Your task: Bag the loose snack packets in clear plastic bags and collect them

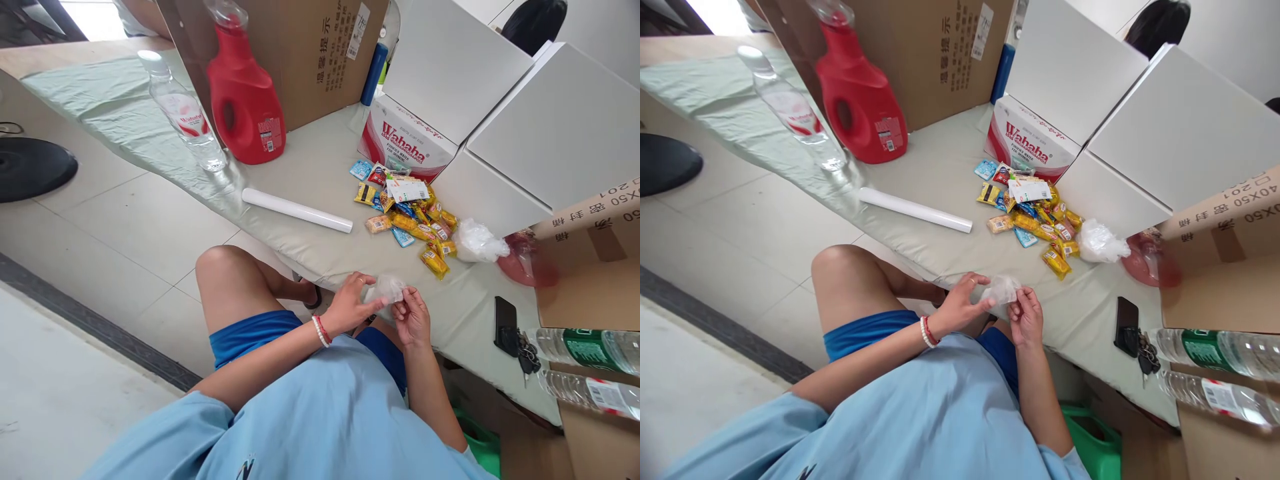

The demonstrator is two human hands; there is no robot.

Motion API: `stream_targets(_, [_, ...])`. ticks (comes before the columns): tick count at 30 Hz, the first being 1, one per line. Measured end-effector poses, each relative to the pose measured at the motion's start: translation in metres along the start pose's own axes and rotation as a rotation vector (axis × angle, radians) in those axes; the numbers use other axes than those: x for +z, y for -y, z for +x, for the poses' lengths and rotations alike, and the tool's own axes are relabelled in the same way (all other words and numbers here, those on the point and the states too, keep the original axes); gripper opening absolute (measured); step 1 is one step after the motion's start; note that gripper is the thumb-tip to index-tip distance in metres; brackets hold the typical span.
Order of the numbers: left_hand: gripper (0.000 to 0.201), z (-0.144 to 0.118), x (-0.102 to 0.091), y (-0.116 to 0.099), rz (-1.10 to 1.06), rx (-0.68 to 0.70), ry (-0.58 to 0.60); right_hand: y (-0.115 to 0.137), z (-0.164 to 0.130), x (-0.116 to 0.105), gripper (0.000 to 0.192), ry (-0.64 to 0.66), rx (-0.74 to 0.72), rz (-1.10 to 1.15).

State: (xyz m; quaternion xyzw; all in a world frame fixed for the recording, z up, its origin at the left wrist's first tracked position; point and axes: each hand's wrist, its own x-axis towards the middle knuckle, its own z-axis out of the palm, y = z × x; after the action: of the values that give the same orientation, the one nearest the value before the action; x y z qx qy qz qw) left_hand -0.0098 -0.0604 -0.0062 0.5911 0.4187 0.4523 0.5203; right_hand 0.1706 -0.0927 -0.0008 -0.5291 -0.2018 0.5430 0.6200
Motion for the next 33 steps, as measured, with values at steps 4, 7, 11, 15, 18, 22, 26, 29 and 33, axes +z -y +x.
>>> stream_targets(4, [0.036, 0.004, 0.007, 0.003, -0.235, -0.182, 0.099, 0.023, -0.010, -0.006, 0.038, 0.050, 0.019, -0.056])
stream_targets(7, [0.039, 0.006, 0.003, 0.005, -0.523, -0.292, 0.198, 0.042, -0.006, -0.025, 0.039, -0.040, -0.030, -0.079])
stream_targets(11, [0.037, 0.005, -0.001, 0.002, -0.767, -0.439, 0.301, 0.046, 0.001, -0.039, 0.042, -0.091, -0.089, -0.153])
stream_targets(15, [0.038, 0.002, 0.005, 0.001, -0.899, -0.523, 0.267, 0.029, -0.009, -0.032, 0.045, -0.126, -0.328, -0.300])
stream_targets(18, [0.034, 0.001, 0.008, 0.001, -0.905, -0.511, 0.246, 0.016, -0.016, -0.031, 0.041, -0.129, -0.530, -0.631])
stream_targets(22, [0.027, 0.003, 0.001, 0.004, -0.915, -0.492, 0.192, 0.016, -0.012, -0.040, 0.019, -0.157, -0.584, -0.748])
stream_targets(26, [0.024, 0.007, -0.008, 0.009, -0.992, -0.498, 0.112, 0.030, -0.005, -0.047, 0.029, -0.232, -0.475, -0.396])
stream_targets(29, [0.023, 0.007, -0.011, 0.011, -1.046, -0.544, 0.133, 0.036, -0.008, -0.043, 0.033, -0.159, -0.357, -0.265])
stream_targets(33, [0.040, 0.004, -0.006, 0.013, -1.047, -0.642, 0.253, 0.031, -0.014, -0.032, 0.032, -0.081, -0.350, -0.313])
